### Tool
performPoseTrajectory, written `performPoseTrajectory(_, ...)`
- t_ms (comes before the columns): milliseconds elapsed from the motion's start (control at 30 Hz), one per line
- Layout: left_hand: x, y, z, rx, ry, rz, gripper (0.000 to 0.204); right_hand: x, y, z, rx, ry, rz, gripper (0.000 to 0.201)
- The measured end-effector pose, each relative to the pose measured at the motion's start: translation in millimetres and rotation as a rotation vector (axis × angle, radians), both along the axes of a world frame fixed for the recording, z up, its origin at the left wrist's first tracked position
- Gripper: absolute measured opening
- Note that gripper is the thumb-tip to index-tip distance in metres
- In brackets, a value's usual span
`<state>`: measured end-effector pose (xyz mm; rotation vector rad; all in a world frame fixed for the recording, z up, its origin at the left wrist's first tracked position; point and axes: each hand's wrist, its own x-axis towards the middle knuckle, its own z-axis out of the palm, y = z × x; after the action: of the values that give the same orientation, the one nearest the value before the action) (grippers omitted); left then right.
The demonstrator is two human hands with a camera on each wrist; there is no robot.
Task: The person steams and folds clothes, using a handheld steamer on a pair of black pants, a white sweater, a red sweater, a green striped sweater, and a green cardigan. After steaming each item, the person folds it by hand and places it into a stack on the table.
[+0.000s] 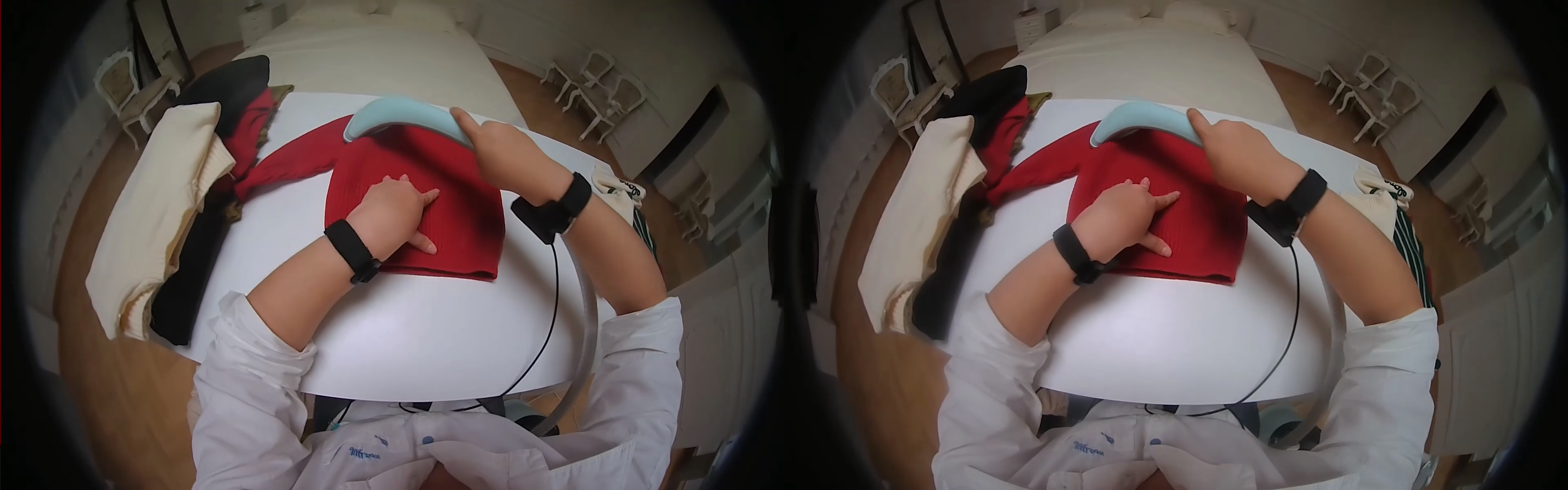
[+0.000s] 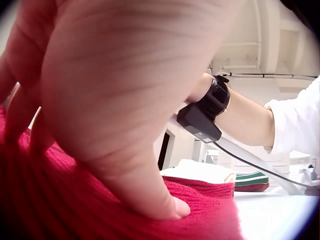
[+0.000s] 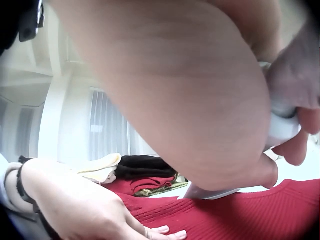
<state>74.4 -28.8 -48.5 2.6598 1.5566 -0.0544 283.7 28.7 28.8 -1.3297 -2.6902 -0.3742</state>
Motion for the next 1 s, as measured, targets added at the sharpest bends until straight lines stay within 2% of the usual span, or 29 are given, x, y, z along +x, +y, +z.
performPoseTrajectory(167, 4, -2, -1, 0.011, -0.001, -0.054, 0.104, 11, -22, 19, -0.131, 0.027, -0.024, 0.089)
performPoseTrajectory(233, 8, -4, -4, 0.111, 0.027, -0.108, 0.105, 3, -24, 24, -0.141, 0.017, 0.033, 0.085)
performPoseTrajectory(467, 9, -4, 7, 0.032, 0.021, -0.120, 0.103, -56, 2, -10, 0.002, 0.090, 0.149, 0.084)
performPoseTrajectory(533, 8, -2, 1, 0.031, -0.069, -0.123, 0.102, -75, -7, -6, 0.005, 0.057, 0.129, 0.070)
performPoseTrajectory(633, 2, 6, -18, 0.110, -0.197, -0.202, 0.101, -87, -18, 1, -0.059, 0.014, 0.154, 0.071)
performPoseTrajectory(733, 5, -1, -13, 0.018, -0.165, -0.117, 0.100, -78, -28, 3, -0.053, 0.064, 0.215, 0.068)
performPoseTrajectory(800, 11, -11, -10, 0.066, -0.095, -0.065, 0.100, -64, -28, 4, -0.072, 0.083, 0.237, 0.066)
performPoseTrajectory(900, 15, -15, 1, 0.031, 0.028, -0.030, 0.099, -35, -24, -1, 0.035, 0.056, 0.154, 0.062)
performPoseTrajectory(967, 15, -14, -6, 0.069, 0.001, -0.096, 0.095, -13, -32, -6, 0.041, 0.004, -0.006, 0.062)
performPoseTrajectory(1000, 16, -14, 1, 0.012, 0.021, -0.136, 0.091, -2, -34, -8, 0.028, -0.002, -0.039, 0.066)
